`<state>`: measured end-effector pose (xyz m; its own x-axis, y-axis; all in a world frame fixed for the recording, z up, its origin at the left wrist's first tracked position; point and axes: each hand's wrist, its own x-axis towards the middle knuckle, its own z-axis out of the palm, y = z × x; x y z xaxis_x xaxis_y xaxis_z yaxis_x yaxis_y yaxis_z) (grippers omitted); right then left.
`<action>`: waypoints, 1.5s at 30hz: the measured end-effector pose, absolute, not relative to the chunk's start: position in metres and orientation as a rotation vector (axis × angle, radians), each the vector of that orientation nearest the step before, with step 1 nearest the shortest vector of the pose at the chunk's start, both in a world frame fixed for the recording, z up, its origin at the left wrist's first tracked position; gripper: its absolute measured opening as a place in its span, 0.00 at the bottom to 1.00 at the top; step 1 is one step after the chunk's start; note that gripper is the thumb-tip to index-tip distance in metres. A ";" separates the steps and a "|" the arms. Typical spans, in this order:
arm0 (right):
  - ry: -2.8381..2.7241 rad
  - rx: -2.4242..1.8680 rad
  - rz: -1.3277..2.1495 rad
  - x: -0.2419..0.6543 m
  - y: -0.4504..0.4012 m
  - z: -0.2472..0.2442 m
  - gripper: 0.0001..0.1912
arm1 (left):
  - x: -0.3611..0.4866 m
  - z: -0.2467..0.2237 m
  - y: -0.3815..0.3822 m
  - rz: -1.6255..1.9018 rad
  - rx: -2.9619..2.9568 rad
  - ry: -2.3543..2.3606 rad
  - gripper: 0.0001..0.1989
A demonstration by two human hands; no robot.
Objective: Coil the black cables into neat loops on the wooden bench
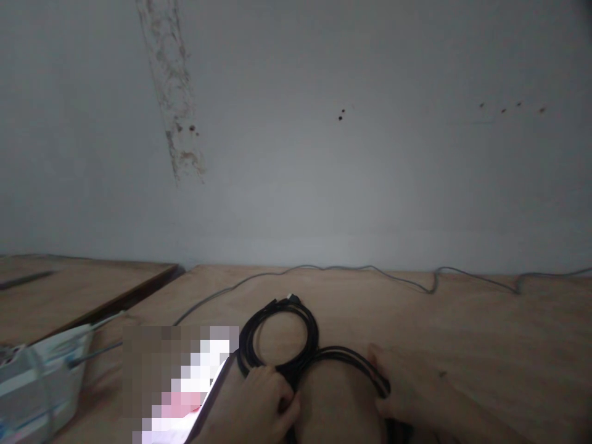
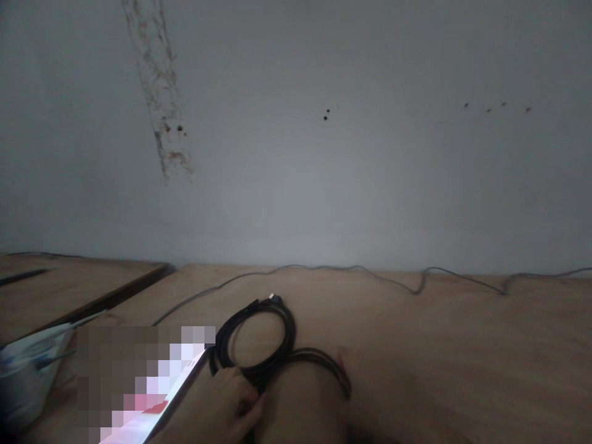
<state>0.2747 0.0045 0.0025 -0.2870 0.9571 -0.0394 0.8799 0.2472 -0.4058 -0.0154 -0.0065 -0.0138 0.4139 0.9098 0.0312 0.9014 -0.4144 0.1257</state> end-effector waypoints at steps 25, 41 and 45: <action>-2.269 -1.340 0.096 0.278 0.024 -0.010 0.11 | -0.009 -0.004 -0.004 0.580 2.521 1.633 0.09; -2.509 -1.456 0.413 0.257 -0.027 -0.010 0.15 | -0.024 -0.038 0.016 0.659 2.542 1.709 0.10; -2.491 -1.528 0.409 0.261 -0.021 -0.010 0.16 | -0.021 -0.030 0.012 0.654 2.482 1.731 0.12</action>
